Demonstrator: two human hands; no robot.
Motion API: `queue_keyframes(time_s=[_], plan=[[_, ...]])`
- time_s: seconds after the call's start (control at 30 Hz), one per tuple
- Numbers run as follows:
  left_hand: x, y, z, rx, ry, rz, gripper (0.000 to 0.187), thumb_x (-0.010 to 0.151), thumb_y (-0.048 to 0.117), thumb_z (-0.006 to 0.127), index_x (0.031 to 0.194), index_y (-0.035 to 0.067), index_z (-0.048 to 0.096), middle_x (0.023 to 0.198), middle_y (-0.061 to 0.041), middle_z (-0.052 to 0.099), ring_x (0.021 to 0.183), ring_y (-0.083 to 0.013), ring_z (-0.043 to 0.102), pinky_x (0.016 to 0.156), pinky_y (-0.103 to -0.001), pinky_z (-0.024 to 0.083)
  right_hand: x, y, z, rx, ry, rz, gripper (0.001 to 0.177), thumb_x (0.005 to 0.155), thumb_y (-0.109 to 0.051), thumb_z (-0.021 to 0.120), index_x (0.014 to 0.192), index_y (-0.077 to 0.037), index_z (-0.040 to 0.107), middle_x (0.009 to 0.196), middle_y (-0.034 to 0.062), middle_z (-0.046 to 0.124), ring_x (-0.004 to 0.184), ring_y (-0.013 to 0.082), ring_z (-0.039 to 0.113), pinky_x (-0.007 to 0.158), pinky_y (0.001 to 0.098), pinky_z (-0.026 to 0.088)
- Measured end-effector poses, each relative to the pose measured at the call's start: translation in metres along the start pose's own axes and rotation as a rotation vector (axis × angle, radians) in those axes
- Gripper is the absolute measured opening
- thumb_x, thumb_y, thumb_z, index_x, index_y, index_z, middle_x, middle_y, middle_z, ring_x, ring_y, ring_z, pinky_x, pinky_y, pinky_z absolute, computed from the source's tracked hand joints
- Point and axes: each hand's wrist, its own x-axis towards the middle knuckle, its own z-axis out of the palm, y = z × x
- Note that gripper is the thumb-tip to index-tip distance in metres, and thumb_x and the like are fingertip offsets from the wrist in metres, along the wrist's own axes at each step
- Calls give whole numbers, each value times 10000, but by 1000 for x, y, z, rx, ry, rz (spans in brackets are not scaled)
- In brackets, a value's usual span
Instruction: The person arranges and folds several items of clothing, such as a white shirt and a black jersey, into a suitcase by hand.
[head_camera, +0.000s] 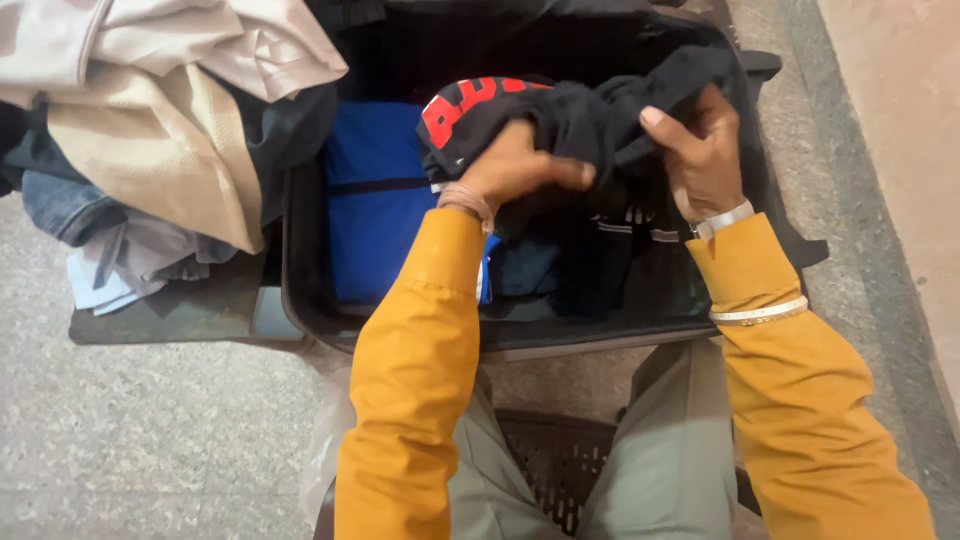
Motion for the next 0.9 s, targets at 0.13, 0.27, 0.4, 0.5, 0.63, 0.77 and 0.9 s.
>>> queue_keyframes(time_s=[0.13,0.27,0.4,0.5,0.63,0.77,0.9], plan=[[-5,7,-6,-632,85,184,785,694,119,881,1367,-104,545,1342,-222,624,1261,-333,605,1085,-379,498,-3,17,0,-407,-4,249,211,980,-92,757,1111,47,667,976,85,690,898,165,650,800,297,526],[7,-2,18,-330,338,206,731,619,52,850,1287,-69,579,1190,-150,686,1123,-280,651,979,-379,516,-4,12,-1,-578,-143,166,237,840,5,744,1072,23,704,970,38,729,827,157,683,789,280,567],[0,1,9,-220,328,-256,426,797,124,624,1161,-97,628,788,-158,747,687,-336,794,687,-460,670,-5,11,1,-451,-121,40,324,855,53,689,1173,22,638,1095,61,724,974,188,722,915,299,599],[1,7,4,3,252,-107,479,755,348,793,1053,-25,752,763,-125,770,724,-270,779,755,-379,614,-4,18,4,-414,-65,30,504,810,99,703,1277,-7,542,1180,50,667,1040,173,695,908,298,604],[13,-1,13,-453,237,441,537,710,290,840,1132,-9,694,1048,-170,772,1003,-285,726,915,-389,556,-2,24,1,-546,-160,286,486,757,134,665,1215,12,557,1086,124,700,919,221,738,824,333,617],[21,-15,18,-33,517,285,480,651,277,811,1052,18,764,967,-161,797,946,-271,766,882,-350,571,-2,22,-5,-609,-285,243,229,879,129,669,1102,77,673,979,147,730,838,209,708,835,332,588],[23,-18,17,-179,558,260,439,696,282,755,1046,18,772,942,-132,806,920,-251,781,899,-344,567,-3,11,5,-274,-171,131,227,952,104,632,1162,23,659,1071,87,732,937,169,719,896,302,595]])
